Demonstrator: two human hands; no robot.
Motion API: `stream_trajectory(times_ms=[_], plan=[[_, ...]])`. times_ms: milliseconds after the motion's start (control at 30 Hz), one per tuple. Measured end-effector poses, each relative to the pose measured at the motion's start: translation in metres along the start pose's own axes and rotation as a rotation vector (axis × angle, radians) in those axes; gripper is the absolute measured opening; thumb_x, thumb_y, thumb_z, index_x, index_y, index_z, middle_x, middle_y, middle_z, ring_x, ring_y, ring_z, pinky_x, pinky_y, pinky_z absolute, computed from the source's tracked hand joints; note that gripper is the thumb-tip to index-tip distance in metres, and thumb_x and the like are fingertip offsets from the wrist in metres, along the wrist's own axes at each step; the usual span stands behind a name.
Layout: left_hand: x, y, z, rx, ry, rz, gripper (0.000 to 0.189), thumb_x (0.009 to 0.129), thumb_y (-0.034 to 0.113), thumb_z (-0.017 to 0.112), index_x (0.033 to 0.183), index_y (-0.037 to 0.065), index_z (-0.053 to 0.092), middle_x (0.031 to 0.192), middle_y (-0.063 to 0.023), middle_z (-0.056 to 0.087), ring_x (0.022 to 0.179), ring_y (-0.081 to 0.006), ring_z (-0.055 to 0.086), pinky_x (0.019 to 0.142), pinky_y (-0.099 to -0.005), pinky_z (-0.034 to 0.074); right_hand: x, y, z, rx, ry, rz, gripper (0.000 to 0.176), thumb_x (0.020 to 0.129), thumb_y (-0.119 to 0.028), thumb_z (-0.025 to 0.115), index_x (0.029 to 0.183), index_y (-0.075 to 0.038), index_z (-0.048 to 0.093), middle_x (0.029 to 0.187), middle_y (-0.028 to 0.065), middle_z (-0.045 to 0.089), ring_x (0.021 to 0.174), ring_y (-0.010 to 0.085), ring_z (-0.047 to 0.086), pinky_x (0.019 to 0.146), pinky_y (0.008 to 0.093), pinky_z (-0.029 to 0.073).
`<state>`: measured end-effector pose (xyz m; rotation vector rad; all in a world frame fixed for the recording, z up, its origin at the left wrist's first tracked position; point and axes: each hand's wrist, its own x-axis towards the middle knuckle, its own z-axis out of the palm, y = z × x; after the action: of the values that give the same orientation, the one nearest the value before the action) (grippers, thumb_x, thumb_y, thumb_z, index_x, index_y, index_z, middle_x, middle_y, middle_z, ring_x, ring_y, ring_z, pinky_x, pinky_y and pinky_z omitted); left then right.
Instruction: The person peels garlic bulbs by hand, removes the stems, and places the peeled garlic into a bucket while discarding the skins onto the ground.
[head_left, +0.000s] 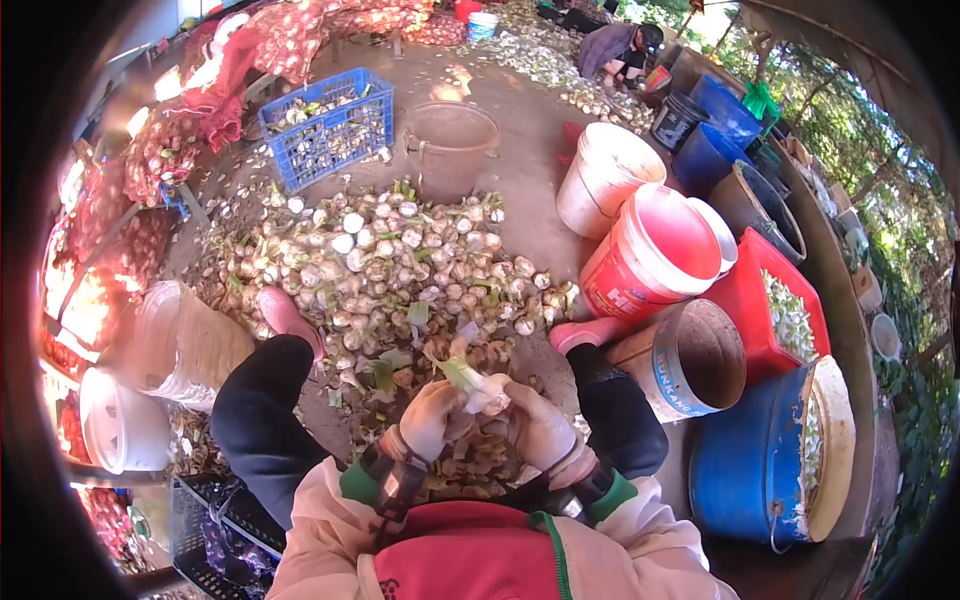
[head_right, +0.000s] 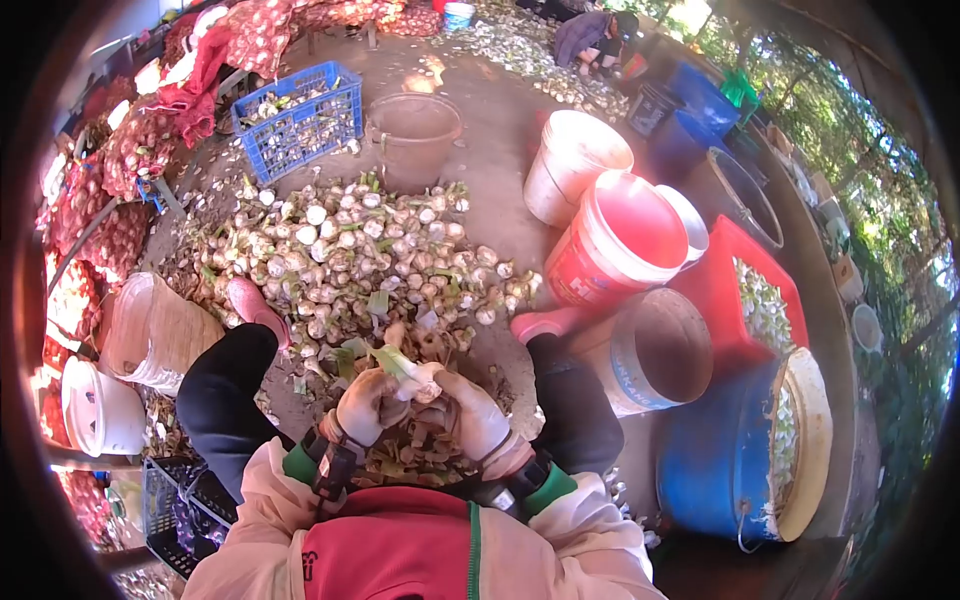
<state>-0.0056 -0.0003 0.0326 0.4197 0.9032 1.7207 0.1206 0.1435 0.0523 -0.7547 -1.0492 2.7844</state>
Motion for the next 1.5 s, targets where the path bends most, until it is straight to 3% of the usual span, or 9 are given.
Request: stream_trajectory(times_ms=[200,267,467,733,1000,1133,1200,1333,1500], plan=[[-0.006,-0.010,-0.005,0.642,0.101,0.321,0.028,0.094,0.019,0.062,0.114,0.000,0.060,0.083,-0.0030,0.056,0.077,-0.0150,0.054,0.073,-0.0241,0.044,-0.005,0.017,0.033,-1.072,0.122,-0.870,0.033,0.095,-0.009,0.056,0.125,0.003,0.052,0.111,0.0081,0.061,0.095,0.0113,0.058,0.081,0.0261,0.049],[-0.003,-0.021,0.010,0.837,0.105,0.658,0.025,0.090,0.015,0.062,0.111,0.002,0.064,0.098,-0.0094,0.065,0.086,-0.0255,0.064,0.080,-0.0317,0.051,0.000,-0.001,0.022,-0.644,0.132,-0.315,0.026,0.098,-0.007,0.051,0.122,0.003,0.055,0.111,0.0097,0.062,0.096,0.0117,0.060,0.083,0.0266,0.050],[-0.023,0.043,0.004,1.296,0.256,0.762,0.010,0.082,0.005,0.061,0.089,0.002,0.066,0.082,-0.0171,0.063,0.075,-0.0347,0.062,0.069,-0.0392,0.050,0.013,0.022,0.035,-0.769,0.154,-0.604,0.029,0.102,-0.021,0.045,0.111,0.002,0.060,0.098,0.0087,0.066,0.083,0.0104,0.061,0.072,0.0271,0.052],[-0.044,0.022,0.008,1.113,0.226,0.567,0.024,0.081,0.009,0.063,0.104,0.002,0.066,0.096,-0.0181,0.066,0.089,-0.0356,0.065,0.079,-0.0402,0.051,0.009,0.021,0.075,-0.942,0.093,-0.428,0.084,0.080,-0.022,0.075,0.146,-0.001,0.029,0.124,0.0188,0.058,0.121,0.0263,0.051,0.101,0.0387,0.042],[-0.032,0.043,-0.055,-0.210,0.880,0.507,0.028,0.100,0.030,0.050,0.106,0.003,0.056,0.096,-0.0073,0.061,0.088,-0.0215,0.063,0.086,-0.0341,0.053,0.008,0.017,0.043,-1.316,0.428,-0.623,0.025,0.088,-0.004,0.062,0.113,-0.001,0.058,0.098,0.0151,0.068,0.101,0.0232,0.067,0.080,0.0354,0.054],[-0.023,-0.001,-0.008,0.296,0.291,0.272,0.034,0.092,0.008,0.060,0.126,0.003,0.054,0.110,-0.0109,0.061,0.095,-0.0256,0.064,0.080,-0.0414,0.057,0.033,0.043,0.009,-1.177,0.219,-0.974,0.025,0.100,-0.016,0.047,0.116,-0.001,0.057,0.100,0.0087,0.064,0.094,0.0181,0.062,0.082,0.0273,0.049],[-0.004,-0.031,-0.021,0.209,0.134,0.180,0.038,0.092,0.004,0.061,0.129,0.002,0.052,0.118,-0.0110,0.060,0.100,-0.0230,0.063,0.079,-0.0348,0.057,0.025,0.043,0.011,-0.294,0.136,-0.439,0.025,0.099,-0.019,0.049,0.113,-0.001,0.058,0.097,0.0106,0.063,0.096,0.0225,0.062,0.081,0.0299,0.048],[0.012,-0.034,0.000,0.759,-0.007,0.428,0.037,0.097,0.012,0.056,0.131,0.000,0.051,0.121,-0.0113,0.059,0.102,-0.0209,0.063,0.082,-0.0300,0.054,0.021,0.027,-0.029,-0.742,0.400,-0.215,0.027,0.099,-0.019,0.044,0.115,-0.002,0.059,0.090,0.0074,0.064,0.071,0.0178,0.061,0.065,0.0295,0.051],[0.046,-0.050,-0.045,-0.202,0.188,0.262,0.035,0.103,0.024,0.041,0.127,-0.001,0.048,0.118,-0.0123,0.060,0.100,-0.0202,0.061,0.084,-0.0330,0.051,0.003,0.033,-0.064,-1.170,0.298,-0.600,0.038,0.103,-0.027,0.037,0.130,-0.003,0.052,0.114,0.0201,0.063,0.101,0.0282,0.064,0.088,0.0349,0.050]])
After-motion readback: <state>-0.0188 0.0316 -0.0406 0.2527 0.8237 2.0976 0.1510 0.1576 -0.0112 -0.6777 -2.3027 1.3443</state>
